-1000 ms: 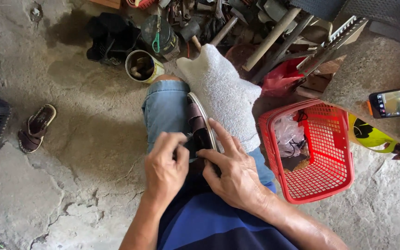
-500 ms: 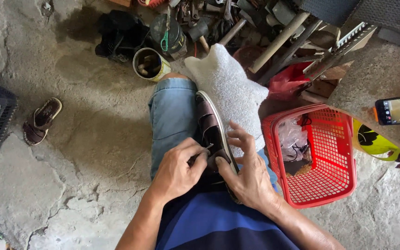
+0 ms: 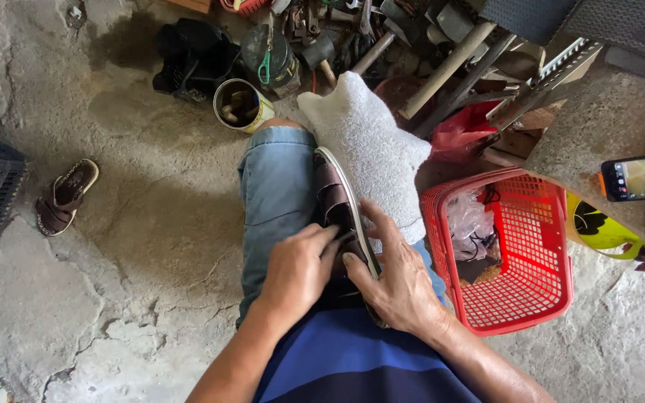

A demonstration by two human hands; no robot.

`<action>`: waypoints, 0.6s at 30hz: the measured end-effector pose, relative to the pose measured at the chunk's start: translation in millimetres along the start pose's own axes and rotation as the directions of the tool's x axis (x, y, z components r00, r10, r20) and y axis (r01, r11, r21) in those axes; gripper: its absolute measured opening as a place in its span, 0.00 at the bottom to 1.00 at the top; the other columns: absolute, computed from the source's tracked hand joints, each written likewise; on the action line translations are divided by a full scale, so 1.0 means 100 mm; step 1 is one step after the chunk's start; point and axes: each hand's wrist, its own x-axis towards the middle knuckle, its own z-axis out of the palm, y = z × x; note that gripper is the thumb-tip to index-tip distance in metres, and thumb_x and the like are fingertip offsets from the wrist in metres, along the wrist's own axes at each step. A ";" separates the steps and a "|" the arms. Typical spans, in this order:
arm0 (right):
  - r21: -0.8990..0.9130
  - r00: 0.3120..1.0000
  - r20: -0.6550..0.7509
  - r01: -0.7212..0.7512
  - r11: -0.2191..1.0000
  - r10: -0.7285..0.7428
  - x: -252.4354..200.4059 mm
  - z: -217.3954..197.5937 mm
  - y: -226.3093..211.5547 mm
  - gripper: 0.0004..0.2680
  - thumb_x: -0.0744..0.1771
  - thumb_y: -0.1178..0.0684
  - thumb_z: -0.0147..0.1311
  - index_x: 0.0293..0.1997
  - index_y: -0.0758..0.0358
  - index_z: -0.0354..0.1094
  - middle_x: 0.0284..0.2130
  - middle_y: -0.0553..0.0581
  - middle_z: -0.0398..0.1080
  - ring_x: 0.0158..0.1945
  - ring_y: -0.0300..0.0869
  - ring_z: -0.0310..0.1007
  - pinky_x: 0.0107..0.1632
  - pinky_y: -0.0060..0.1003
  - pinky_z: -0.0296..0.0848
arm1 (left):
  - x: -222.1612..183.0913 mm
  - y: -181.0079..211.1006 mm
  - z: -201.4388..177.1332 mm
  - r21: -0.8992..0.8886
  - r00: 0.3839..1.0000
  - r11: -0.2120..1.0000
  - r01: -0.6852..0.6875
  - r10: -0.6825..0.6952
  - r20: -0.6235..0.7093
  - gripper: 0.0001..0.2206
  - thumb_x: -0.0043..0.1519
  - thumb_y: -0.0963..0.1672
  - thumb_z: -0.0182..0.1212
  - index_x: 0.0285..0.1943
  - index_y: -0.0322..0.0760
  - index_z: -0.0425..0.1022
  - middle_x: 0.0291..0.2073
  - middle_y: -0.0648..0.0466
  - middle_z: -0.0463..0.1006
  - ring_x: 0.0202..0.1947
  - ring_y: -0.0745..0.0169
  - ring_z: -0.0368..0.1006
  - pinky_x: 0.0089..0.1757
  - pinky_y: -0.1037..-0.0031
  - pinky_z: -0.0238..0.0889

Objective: Hand-stitching the sole and straps of a brown leather sandal using a needle and thread.

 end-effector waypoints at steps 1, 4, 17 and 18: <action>0.003 1.000 0.000 -0.008 1.000 0.008 0.00 0.00 -0.01 0.28 0.63 0.47 0.51 0.73 0.51 0.49 0.65 0.48 0.66 0.60 0.42 0.72 0.54 0.43 0.75 | -0.03 0.03 0.02 0.061 0.999 0.998 -0.030 0.032 -0.033 0.11 0.66 0.42 0.56 0.56 0.33 0.76 0.37 0.47 0.80 0.29 0.39 0.78 0.28 0.54 0.69; 0.014 1.000 0.005 -0.019 1.000 0.019 0.00 -0.01 -0.04 0.29 0.62 0.48 0.51 0.73 0.51 0.49 0.66 0.48 0.65 0.60 0.42 0.72 0.54 0.42 0.75 | -0.08 0.08 0.13 0.296 0.989 0.953 -0.070 0.104 -0.101 0.18 0.65 0.39 0.54 0.65 0.30 0.69 0.39 0.47 0.76 0.27 0.42 0.78 0.22 0.56 0.69; -0.016 0.982 0.059 -0.180 0.983 0.181 0.01 -0.11 -0.12 0.29 0.62 0.42 0.52 0.74 0.41 0.50 0.51 0.47 0.75 0.19 0.42 0.65 0.35 0.40 0.70 | 0.26 -0.23 0.22 0.480 0.892 0.872 -0.091 0.286 -0.350 0.07 0.61 0.41 0.64 0.33 0.43 0.68 0.25 0.56 0.69 0.23 0.52 0.72 0.18 0.62 0.58; -0.018 0.982 0.059 -0.180 0.984 0.180 0.01 -0.12 -0.14 0.29 0.62 0.42 0.52 0.74 0.41 0.50 0.51 0.47 0.75 0.19 0.42 0.65 0.35 0.40 0.70 | 0.24 -0.21 0.19 0.479 0.892 0.873 -0.090 0.285 -0.352 0.07 0.61 0.41 0.64 0.33 0.43 0.68 0.25 0.56 0.69 0.23 0.52 0.72 0.18 0.62 0.58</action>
